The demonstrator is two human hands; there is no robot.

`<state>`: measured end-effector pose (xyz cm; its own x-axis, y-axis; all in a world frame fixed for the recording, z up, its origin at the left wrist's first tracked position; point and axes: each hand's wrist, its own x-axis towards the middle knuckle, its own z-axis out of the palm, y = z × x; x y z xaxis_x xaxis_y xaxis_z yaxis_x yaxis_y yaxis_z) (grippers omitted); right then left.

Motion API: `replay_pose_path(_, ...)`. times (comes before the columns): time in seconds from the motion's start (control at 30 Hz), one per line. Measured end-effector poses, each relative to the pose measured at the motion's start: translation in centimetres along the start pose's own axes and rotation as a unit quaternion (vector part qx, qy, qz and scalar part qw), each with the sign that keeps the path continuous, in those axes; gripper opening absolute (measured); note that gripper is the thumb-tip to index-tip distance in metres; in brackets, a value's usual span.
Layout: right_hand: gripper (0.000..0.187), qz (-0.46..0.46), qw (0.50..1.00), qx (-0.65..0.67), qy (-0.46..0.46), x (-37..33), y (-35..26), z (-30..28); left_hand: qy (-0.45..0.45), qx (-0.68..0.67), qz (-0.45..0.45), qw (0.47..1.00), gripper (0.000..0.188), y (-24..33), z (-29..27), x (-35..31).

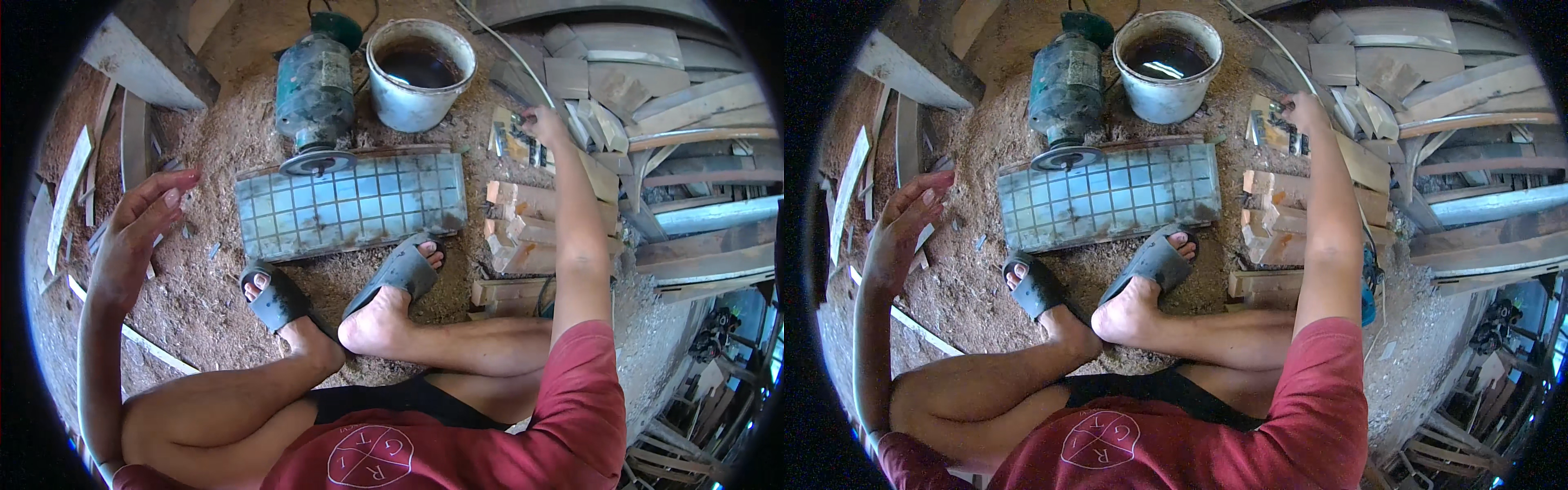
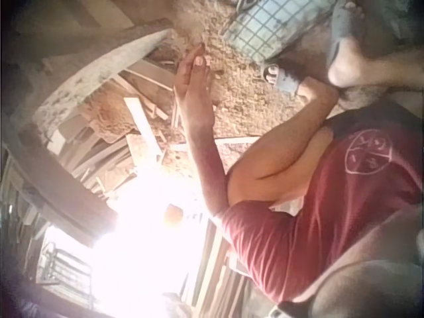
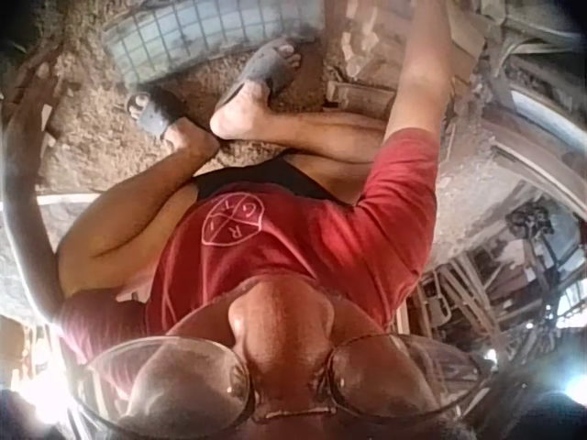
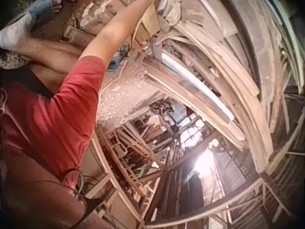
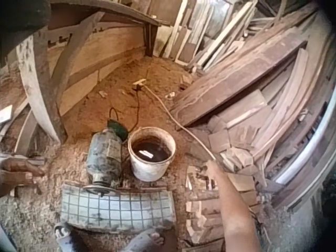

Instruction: The person sharpens a small rectangular metal plate using a bench grinder. They repeatedly hold the edges of the plate against the spinning grinding wheel by hand, periodically dipping the plate into a bucket of water to cool the metal.

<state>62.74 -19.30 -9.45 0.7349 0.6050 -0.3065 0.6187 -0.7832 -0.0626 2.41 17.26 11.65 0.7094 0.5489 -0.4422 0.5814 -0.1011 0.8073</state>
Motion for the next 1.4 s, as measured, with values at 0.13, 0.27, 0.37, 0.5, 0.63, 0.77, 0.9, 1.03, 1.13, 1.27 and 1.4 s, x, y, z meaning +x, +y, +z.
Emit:
replay_pose_path(0.13,0.031,-0.048,0.988,-0.048,0.137,-1.3,1.5,-0.2,0.008,-0.014,0.008,1.000,0.043,-0.1,0.3,-0.2)
replay_pose_path(0.27,0.021,0.027,0.982,0.006,0.186,-3.9,-3.6,-1.8,0.016,0.018,0.022,0.999,0.040,1.9,1.4,-1.1)
replay_pose_path(0.37,0.022,-0.032,0.933,0.254,0.251,-7.0,-7.8,-4.9,-0.047,0.042,0.107,0.992,0.037,3.7,2.1,-1.8)
replay_pose_path(0.5,0.025,-0.111,0.817,0.546,0.147,-18.0,-19.2,-11.9,-0.092,0.007,0.118,0.989,0.035,6.7,4.2,-3.4)
replay_pose_path(0.63,0.025,-0.206,0.779,0.581,0.115,-27.5,-27.8,-14.9,-0.156,-0.002,0.194,0.969,0.038,9.2,6.0,-6.2)
replay_pose_path(0.77,0.027,-0.230,0.749,0.608,0.127,-34.3,-31.5,-15.3,-0.220,-0.079,0.218,0.948,0.036,11.0,8.0,-8.7)
replay_pose_path(0.9,0.026,-0.244,0.693,0.666,0.131,-37.6,-32.6,-15.5,-0.229,-0.121,0.245,0.934,0.025,11.5,8.1,-9.9)
replay_pose_path(1.03,0.026,-0.254,0.688,0.667,0.129,-40.3,-32.6,-16.1,-0.254,-0.105,0.268,0.923,0.019,12.0,8.2,-10.7)
replay_pose_path(1.13,0.029,-0.298,0.696,0.640,0.133,-40.2,-31.5,-16.8,-0.290,-0.105,0.275,0.910,0.016,12.9,8.4,-11.4)
replay_pose_path(1.27,0.032,-0.293,0.690,0.648,0.135,-41.3,-31.7,-18.4,-0.299,-0.107,0.288,0.903,0.017,13.7,8.5,-11.8)
replay_pose_path(1.4,0.033,-0.307,0.669,0.660,0.150,-41.3,-31.7,-17.9,-0.311,-0.133,0.263,0.904,0.020,14.1,8.6,-12.4)
